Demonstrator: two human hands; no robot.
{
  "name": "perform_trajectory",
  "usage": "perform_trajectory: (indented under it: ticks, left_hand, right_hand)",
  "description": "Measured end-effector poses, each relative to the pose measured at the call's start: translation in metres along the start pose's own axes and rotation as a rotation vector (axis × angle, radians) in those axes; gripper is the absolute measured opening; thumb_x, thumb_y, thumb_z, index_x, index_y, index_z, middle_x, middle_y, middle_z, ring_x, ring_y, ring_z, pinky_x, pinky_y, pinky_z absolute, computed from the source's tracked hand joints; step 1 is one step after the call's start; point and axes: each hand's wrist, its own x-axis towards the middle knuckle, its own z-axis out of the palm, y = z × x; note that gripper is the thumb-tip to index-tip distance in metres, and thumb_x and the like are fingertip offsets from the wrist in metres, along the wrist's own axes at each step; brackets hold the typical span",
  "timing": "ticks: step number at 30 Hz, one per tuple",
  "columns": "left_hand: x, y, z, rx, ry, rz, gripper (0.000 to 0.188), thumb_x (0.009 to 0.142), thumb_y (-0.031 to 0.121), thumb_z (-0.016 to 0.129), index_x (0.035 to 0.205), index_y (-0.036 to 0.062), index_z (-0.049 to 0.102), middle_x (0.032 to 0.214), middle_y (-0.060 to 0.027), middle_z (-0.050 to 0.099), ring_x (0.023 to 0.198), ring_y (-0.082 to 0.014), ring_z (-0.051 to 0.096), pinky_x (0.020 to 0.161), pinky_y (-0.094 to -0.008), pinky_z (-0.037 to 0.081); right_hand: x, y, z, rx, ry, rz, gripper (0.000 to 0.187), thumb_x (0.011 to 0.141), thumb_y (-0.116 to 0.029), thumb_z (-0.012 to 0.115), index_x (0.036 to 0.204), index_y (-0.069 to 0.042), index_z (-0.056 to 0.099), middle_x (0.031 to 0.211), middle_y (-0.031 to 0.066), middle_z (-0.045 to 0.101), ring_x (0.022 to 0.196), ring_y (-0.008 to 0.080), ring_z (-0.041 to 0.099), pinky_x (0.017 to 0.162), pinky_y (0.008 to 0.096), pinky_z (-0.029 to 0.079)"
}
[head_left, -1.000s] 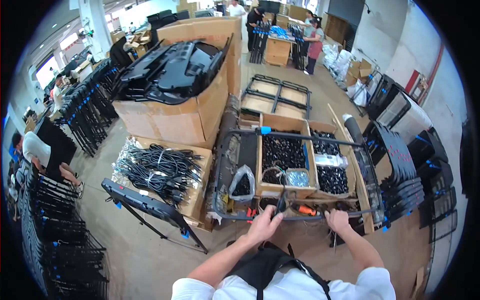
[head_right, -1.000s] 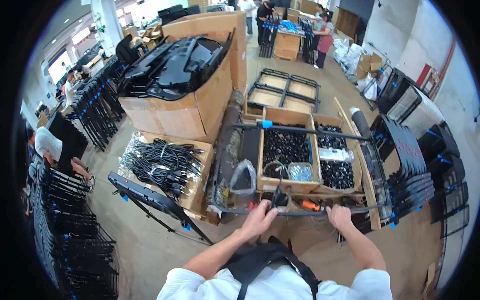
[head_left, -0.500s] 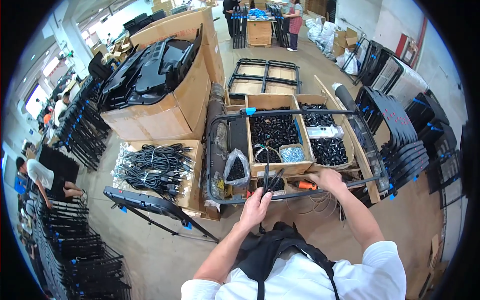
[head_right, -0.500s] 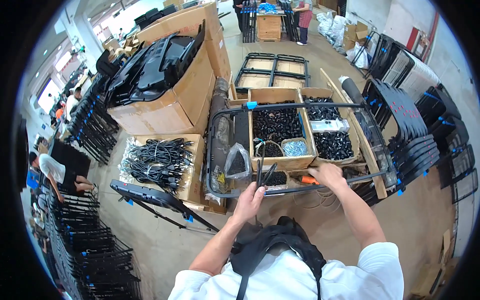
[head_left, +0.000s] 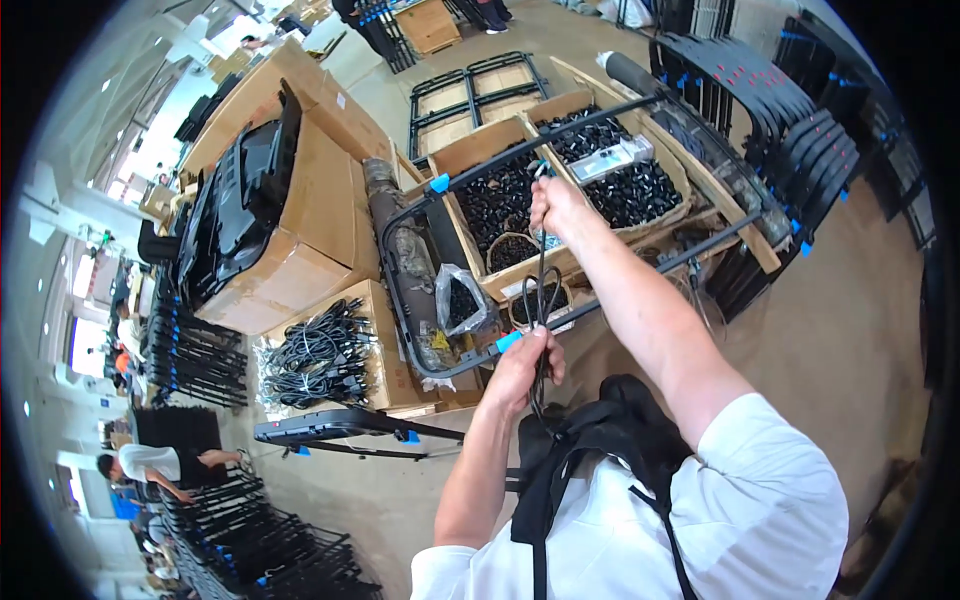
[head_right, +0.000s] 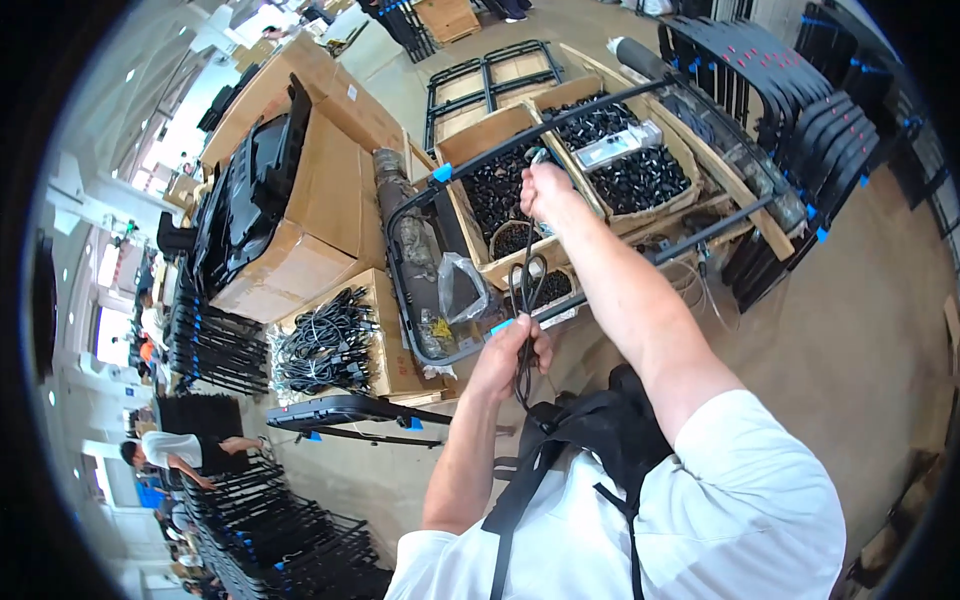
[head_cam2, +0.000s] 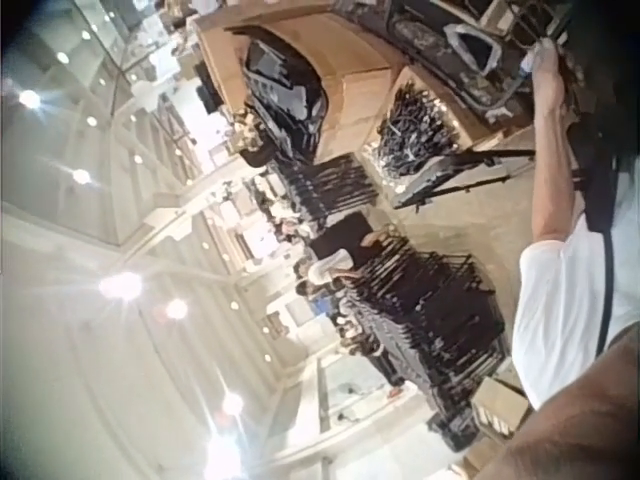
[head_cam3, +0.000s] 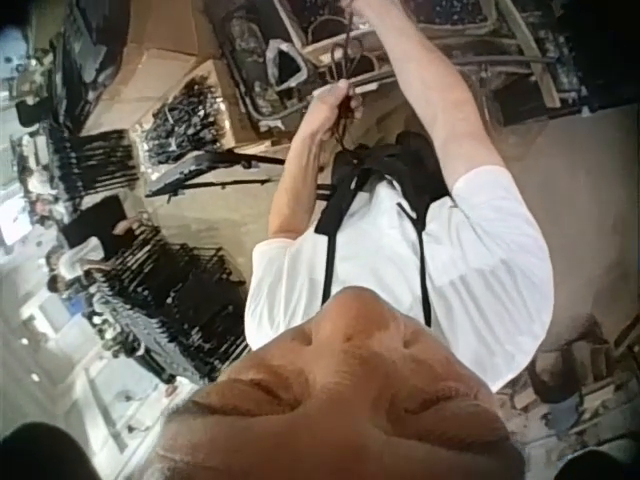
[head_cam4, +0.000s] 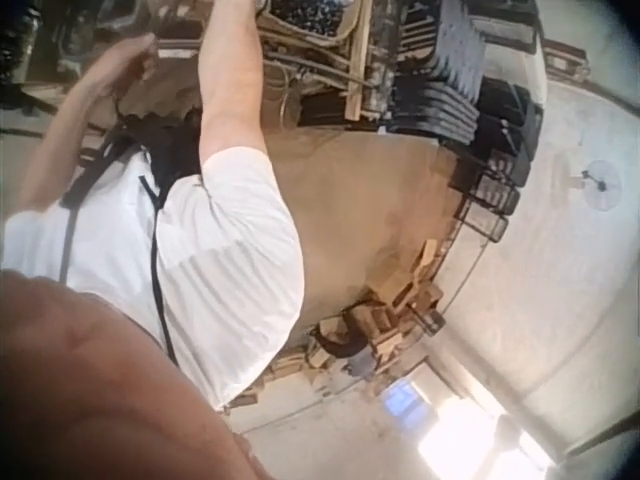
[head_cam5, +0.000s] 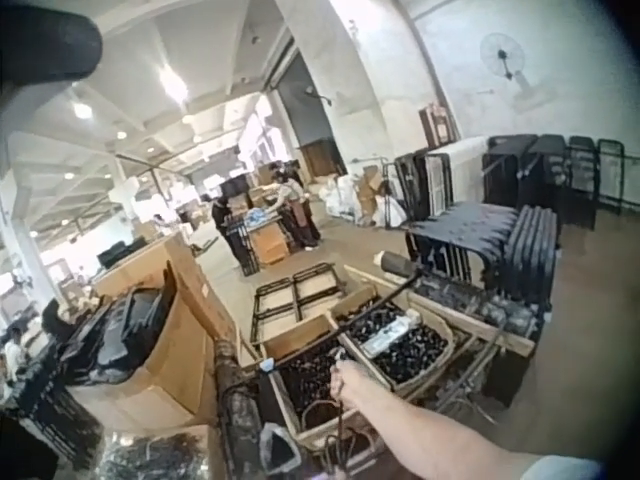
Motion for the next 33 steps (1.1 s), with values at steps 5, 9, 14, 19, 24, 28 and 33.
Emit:
perform_trajectory:
  ticks: [5, 9, 14, 19, 24, 28, 33]
  left_hand:
    - [-0.033, 0.009, 0.013, 0.366, 0.158, 0.030, 0.037, 0.114, 0.037, 0.043, 0.096, 0.0064, 0.054, 0.081, -0.0042, 0.057, 0.068, -0.0161, 0.058, 0.064, -0.0336, 0.051]
    - [-0.061, 0.005, 0.022, 0.797, 0.246, 0.141, 0.037, 0.115, 0.036, 0.042, 0.097, 0.0045, 0.053, 0.082, -0.0056, 0.059, 0.071, -0.0160, 0.060, 0.070, -0.0338, 0.052]
    - [-0.079, -0.041, -0.022, 1.115, 0.335, 0.211, 0.038, 0.110, 0.032, 0.055, 0.130, -0.0006, 0.058, 0.118, -0.0184, 0.069, 0.113, -0.0277, 0.066, 0.100, -0.0404, 0.051]
    - [-0.111, 0.063, 0.010, 1.014, 0.871, 0.881, 0.052, 0.091, 0.000, 0.066, 0.142, -0.0022, 0.056, 0.144, -0.0248, 0.058, 0.138, -0.0412, 0.053, 0.117, -0.0471, 0.040]
    - [-0.127, 0.162, 0.076, 1.489, 1.060, 1.247, 0.058, 0.089, -0.001, 0.067, 0.145, -0.0009, 0.052, 0.149, -0.0223, 0.054, 0.144, -0.0395, 0.047, 0.121, -0.0464, 0.035]
    - [-0.105, 0.175, 0.073, 1.183, 0.361, 0.880, 0.061, 0.101, 0.022, 0.069, 0.151, -0.0024, 0.044, 0.135, -0.0148, 0.064, 0.132, -0.0275, 0.056, 0.118, -0.0404, 0.038]
    - [-0.085, 0.130, 0.043, 0.700, 0.080, 0.375, 0.040, 0.108, 0.036, 0.062, 0.103, -0.0030, 0.070, 0.080, -0.0074, 0.069, 0.074, -0.0144, 0.066, 0.072, -0.0306, 0.055]
  right_hand:
    - [-0.016, -0.020, 0.026, 0.041, 0.052, -0.243, 0.021, 0.099, -0.016, 0.051, 0.079, -0.011, 0.057, 0.056, -0.0030, 0.040, 0.041, 0.0120, 0.033, 0.040, 0.0324, 0.024]
    - [-0.044, -0.037, 0.034, -0.142, -0.055, -0.342, 0.025, 0.101, -0.028, 0.054, 0.084, -0.010, 0.058, 0.060, -0.0041, 0.042, 0.043, 0.0096, 0.036, 0.038, 0.0279, 0.027]
    - [-0.188, -0.019, 0.062, -0.492, -0.474, -0.467, 0.030, 0.109, -0.032, 0.052, 0.106, -0.006, 0.067, 0.064, -0.0068, 0.043, 0.050, 0.0049, 0.038, 0.041, 0.0260, 0.027]
    - [-0.274, 0.000, 0.036, -0.458, -0.764, -0.257, 0.030, 0.114, -0.030, 0.048, 0.111, -0.005, 0.064, 0.066, -0.0099, 0.033, 0.055, 0.0027, 0.025, 0.050, 0.0228, 0.023]
    - [-0.302, 0.009, 0.014, -0.625, -0.890, -0.178, 0.031, 0.114, -0.030, 0.049, 0.111, -0.003, 0.065, 0.066, -0.0094, 0.034, 0.056, 0.0029, 0.027, 0.051, 0.0236, 0.023]
    - [-0.301, 0.013, -0.008, -0.695, -0.927, -0.119, 0.038, 0.112, -0.038, 0.054, 0.112, -0.003, 0.070, 0.069, -0.0064, 0.045, 0.062, 0.0045, 0.039, 0.057, 0.0232, 0.034]
    - [-0.299, -0.003, -0.029, -0.903, -0.911, -0.237, 0.036, 0.111, -0.037, 0.055, 0.107, -0.007, 0.074, 0.072, -0.0066, 0.051, 0.066, 0.0045, 0.046, 0.061, 0.0224, 0.040]
